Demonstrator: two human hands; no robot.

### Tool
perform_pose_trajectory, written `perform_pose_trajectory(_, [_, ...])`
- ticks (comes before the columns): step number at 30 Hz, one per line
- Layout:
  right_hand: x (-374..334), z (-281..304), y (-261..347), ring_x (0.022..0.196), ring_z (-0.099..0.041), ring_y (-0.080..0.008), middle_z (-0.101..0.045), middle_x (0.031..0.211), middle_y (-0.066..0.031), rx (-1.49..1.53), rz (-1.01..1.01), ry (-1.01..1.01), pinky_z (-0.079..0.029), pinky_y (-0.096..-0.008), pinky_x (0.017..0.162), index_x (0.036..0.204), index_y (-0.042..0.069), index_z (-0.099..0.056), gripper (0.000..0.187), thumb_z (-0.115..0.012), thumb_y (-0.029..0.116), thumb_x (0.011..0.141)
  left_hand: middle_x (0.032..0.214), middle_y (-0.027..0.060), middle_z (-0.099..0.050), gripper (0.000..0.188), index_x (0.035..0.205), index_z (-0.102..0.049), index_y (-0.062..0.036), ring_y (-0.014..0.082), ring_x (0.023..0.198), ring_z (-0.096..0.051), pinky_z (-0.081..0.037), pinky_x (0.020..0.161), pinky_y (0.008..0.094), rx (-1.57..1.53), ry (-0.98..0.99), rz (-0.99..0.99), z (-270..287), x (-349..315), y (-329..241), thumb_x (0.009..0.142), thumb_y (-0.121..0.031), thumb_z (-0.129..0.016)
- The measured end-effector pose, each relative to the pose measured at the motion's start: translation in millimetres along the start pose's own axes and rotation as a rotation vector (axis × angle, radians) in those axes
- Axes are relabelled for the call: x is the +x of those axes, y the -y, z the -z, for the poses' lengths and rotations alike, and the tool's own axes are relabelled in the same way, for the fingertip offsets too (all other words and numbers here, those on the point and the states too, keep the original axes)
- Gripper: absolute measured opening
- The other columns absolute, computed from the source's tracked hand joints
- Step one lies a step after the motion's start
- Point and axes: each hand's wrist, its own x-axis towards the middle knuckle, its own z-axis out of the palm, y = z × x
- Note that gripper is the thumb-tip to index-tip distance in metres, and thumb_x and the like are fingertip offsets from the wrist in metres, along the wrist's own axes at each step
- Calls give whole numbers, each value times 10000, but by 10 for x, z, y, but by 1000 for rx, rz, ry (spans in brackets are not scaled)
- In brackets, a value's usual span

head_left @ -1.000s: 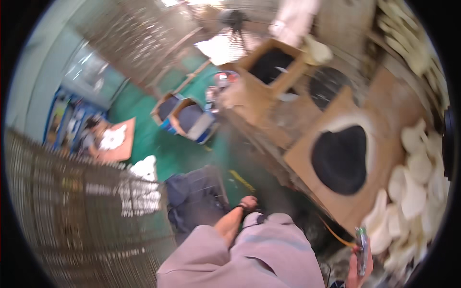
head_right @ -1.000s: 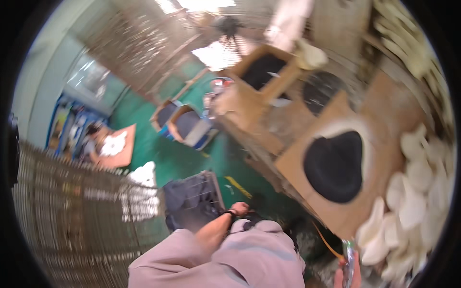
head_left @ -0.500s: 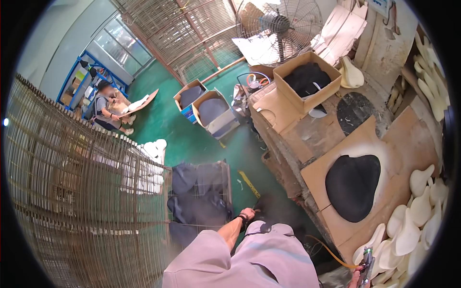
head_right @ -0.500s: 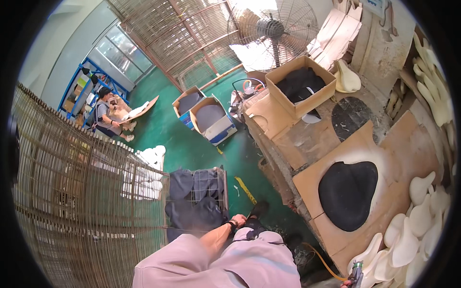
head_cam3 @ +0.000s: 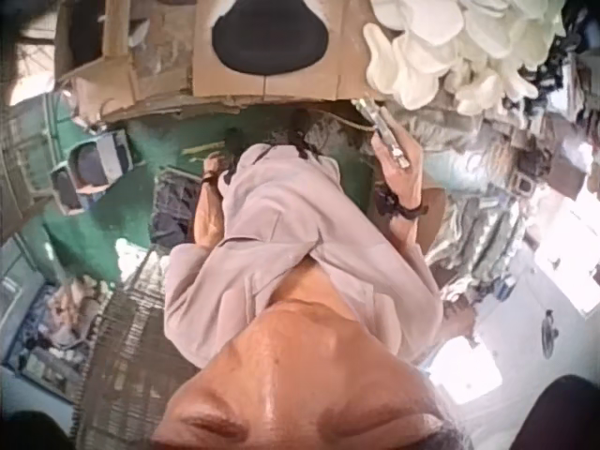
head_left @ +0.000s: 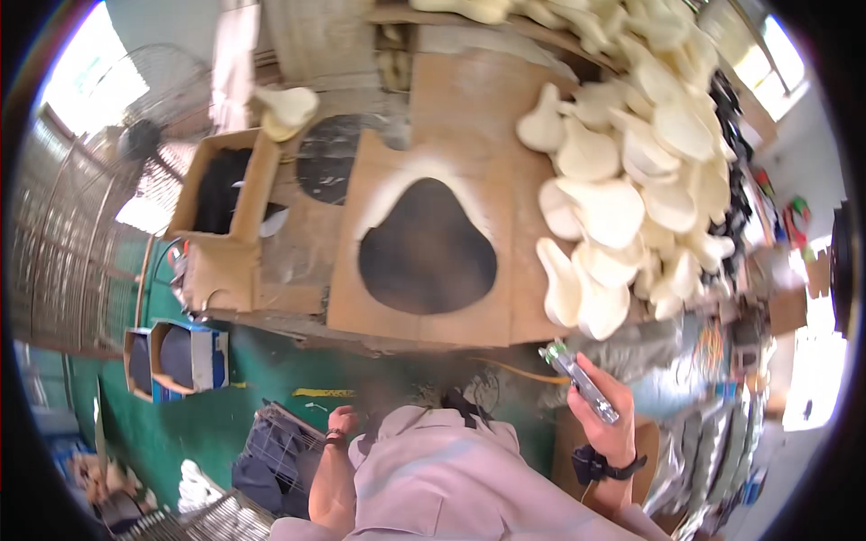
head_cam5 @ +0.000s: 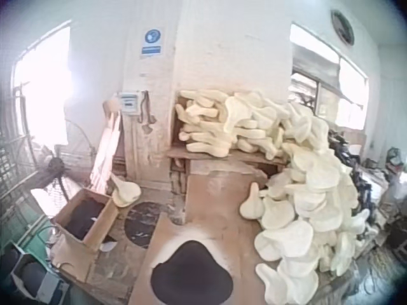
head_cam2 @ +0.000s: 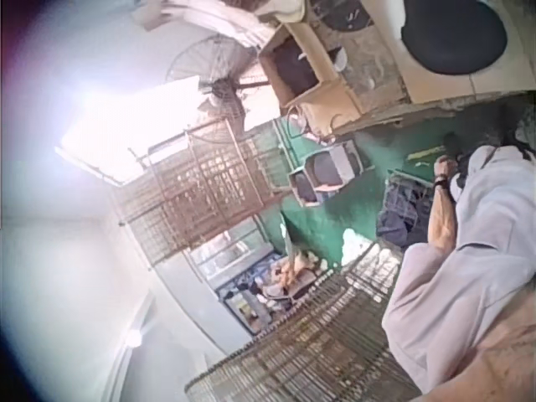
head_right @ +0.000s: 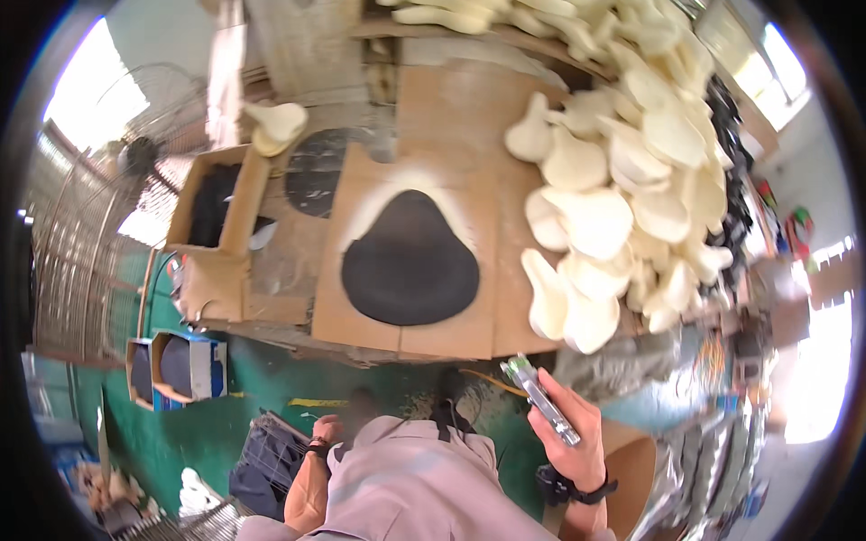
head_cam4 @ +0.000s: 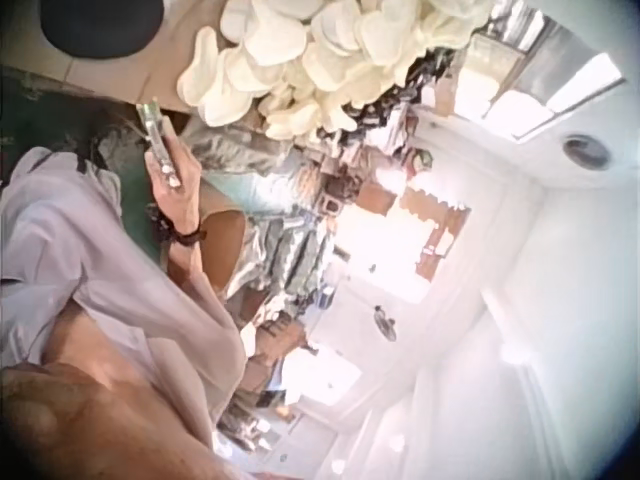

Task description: The person repeatedly picks up dark, curved parts from a wire rack and sprays them with a handheld spray gun. After spraying, the person places the parts onto a cardboard surface next to a pile of white parts. The person continues this cycle of picking, spraying, and placing throughout the video.

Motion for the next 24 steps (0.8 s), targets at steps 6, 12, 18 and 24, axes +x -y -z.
perform_pose_trajectory(6, [-323,165,37,831,-692,-276,-697,981,-179,23,-36,-18,-530,-331,756,1302,-13,-600,516,-720,-9,800,957,134,-728,407,1181,-670,6,229,825,-712,-590,723,349,145,58,-25,-83,40,-321,787,-95,-698])
perform_pose_trajectory(12, [-344,89,74,819,-682,-299,-681,966,-180,24,-17,83,-529,-344,750,1319,13,-592,600,-724,-76,741,962,137,-741,418,1174,-691,-20,235,836,-717,-572,716,343,269,70,-114,14,208,-210,778,-151,-685])
perform_pose_trajectory(18, [-300,75,-17,794,-671,-313,-681,952,-179,43,41,43,-529,-349,728,1316,9,-594,601,-725,-67,734,1050,136,-736,392,1099,-719,-11,219,922,-708,-565,822,319,327,70,-278,82,257,-87,772,-227,-742])
perform_pose_trajectory(24, [-309,51,-22,788,-668,-329,-680,936,-176,24,43,73,-527,-350,710,1325,12,-589,594,-724,-57,751,1039,139,-746,394,1107,-726,-20,223,945,-715,-560,859,327,428,33,-179,33,206,-45,787,-249,-712])
